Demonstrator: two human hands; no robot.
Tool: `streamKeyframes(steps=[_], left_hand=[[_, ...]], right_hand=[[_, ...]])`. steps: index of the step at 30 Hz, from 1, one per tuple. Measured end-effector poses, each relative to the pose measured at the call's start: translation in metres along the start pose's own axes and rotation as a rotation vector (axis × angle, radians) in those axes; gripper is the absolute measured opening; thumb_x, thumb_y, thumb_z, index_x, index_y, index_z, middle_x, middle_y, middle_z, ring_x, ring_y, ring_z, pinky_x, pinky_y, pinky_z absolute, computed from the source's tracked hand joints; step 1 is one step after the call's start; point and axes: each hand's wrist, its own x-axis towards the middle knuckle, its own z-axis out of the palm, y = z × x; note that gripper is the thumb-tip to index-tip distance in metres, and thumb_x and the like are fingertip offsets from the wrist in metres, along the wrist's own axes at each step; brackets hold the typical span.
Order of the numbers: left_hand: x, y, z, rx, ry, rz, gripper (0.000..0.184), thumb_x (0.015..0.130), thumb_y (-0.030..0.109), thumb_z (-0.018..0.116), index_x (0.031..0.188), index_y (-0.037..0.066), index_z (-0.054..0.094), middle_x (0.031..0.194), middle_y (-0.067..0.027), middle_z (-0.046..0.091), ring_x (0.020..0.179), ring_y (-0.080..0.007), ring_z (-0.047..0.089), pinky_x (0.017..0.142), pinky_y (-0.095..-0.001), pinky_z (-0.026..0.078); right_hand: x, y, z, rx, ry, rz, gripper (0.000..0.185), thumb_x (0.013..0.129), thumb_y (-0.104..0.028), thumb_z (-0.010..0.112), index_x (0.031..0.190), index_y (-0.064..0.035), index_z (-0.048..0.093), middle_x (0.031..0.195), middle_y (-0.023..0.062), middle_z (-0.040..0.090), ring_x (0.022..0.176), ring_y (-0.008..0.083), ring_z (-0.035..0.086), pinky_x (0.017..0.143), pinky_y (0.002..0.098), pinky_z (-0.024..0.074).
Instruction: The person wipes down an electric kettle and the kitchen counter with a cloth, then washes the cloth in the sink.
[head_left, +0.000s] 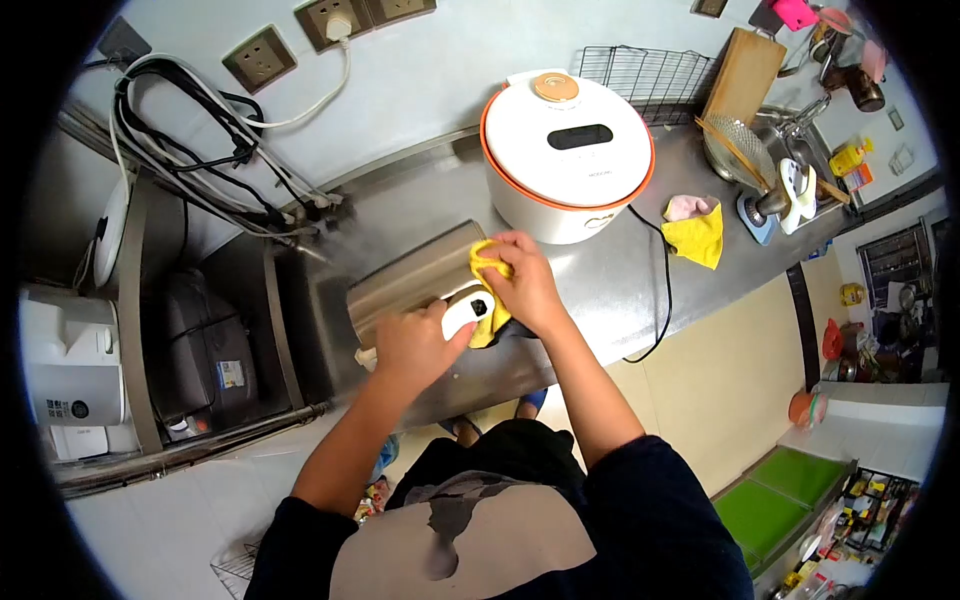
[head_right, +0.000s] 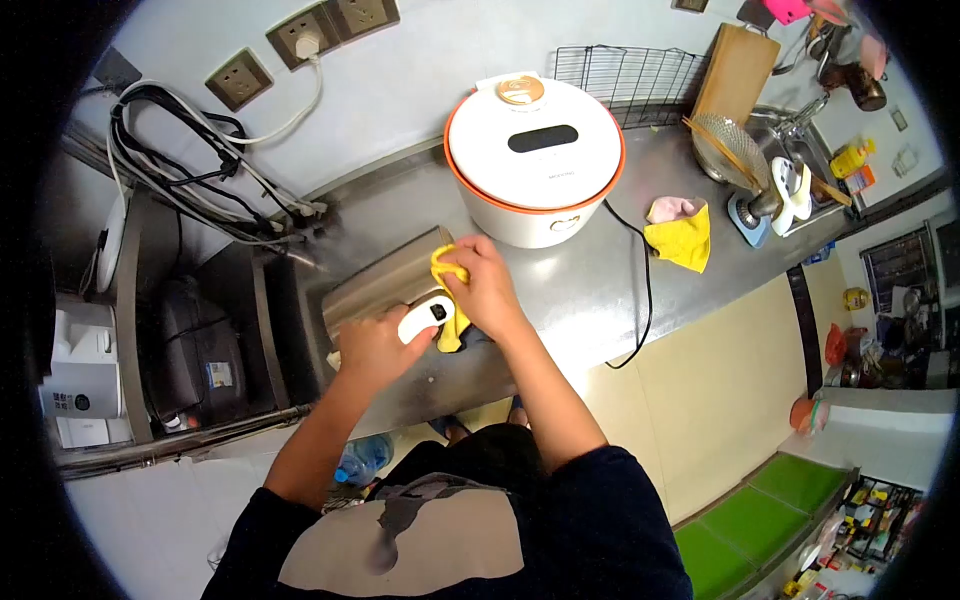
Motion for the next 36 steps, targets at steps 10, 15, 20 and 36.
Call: streamKeyframes(steps=[10, 15, 20, 36], left_hand=[[-0.06, 0.004, 0.032, 0.063, 0.167, 0.213, 0.045, 0.075, 0.037, 0.075, 0.096, -0.001, 0.064, 0.057, -0.0061, 0.059, 0.048, -0.0218, 0.059, 0.049, -0.0331, 0.047], [-0.072, 0.013, 0.04, 0.138, 0.22, 0.165, 0.047, 0.074, 0.04, 0.075, 0.098, 0.001, 0.066, 0.059, -0.0042, 0.059, 0.048, -0.0198, 0.057, 0.05, -0.0317, 0.047], [-0.089, 0.015, 0.048, 0.185, 0.23, 0.144, 0.048, 0.073, 0.043, 0.075, 0.1, 0.003, 0.067, 0.061, -0.0028, 0.059, 0.05, -0.0182, 0.058, 0.051, -0.0309, 0.046], [-0.087, 0.021, 0.039, 0.083, 0.045, 0.095, 0.052, 0.073, 0.036, 0.076, 0.108, 0.0, 0.064, 0.068, -0.0087, 0.065, 0.058, -0.0248, 0.063, 0.058, -0.0351, 0.05]], right_hand=[[0.039, -0.008, 0.009, -0.257, -0.242, 0.021, 0.018, 0.075, -0.015, 0.075, 0.09, -0.0054, 0.074, 0.096, 0.0147, 0.062, 0.092, 0.0336, 0.06, 0.08, 0.0397, 0.0499], [0.068, 0.025, 0.022, -0.179, -0.293, 0.123, 0.026, 0.075, -0.019, 0.075, 0.091, 0.0021, 0.072, 0.089, 0.0208, 0.067, 0.083, 0.0385, 0.063, 0.078, 0.0431, 0.0502], [0.049, 0.056, 0.012, -0.318, -0.224, 0.185, 0.027, 0.08, -0.025, 0.067, 0.088, 0.0009, 0.071, 0.088, 0.0247, 0.066, 0.083, 0.0399, 0.064, 0.076, 0.0436, 0.0503], [-0.1, 0.064, -0.024, 0.244, 0.082, 0.002, 0.037, 0.08, -0.01, 0.07, 0.114, -0.0042, 0.058, 0.114, 0.0086, 0.062, 0.106, 0.0216, 0.059, 0.094, 0.0336, 0.0451]])
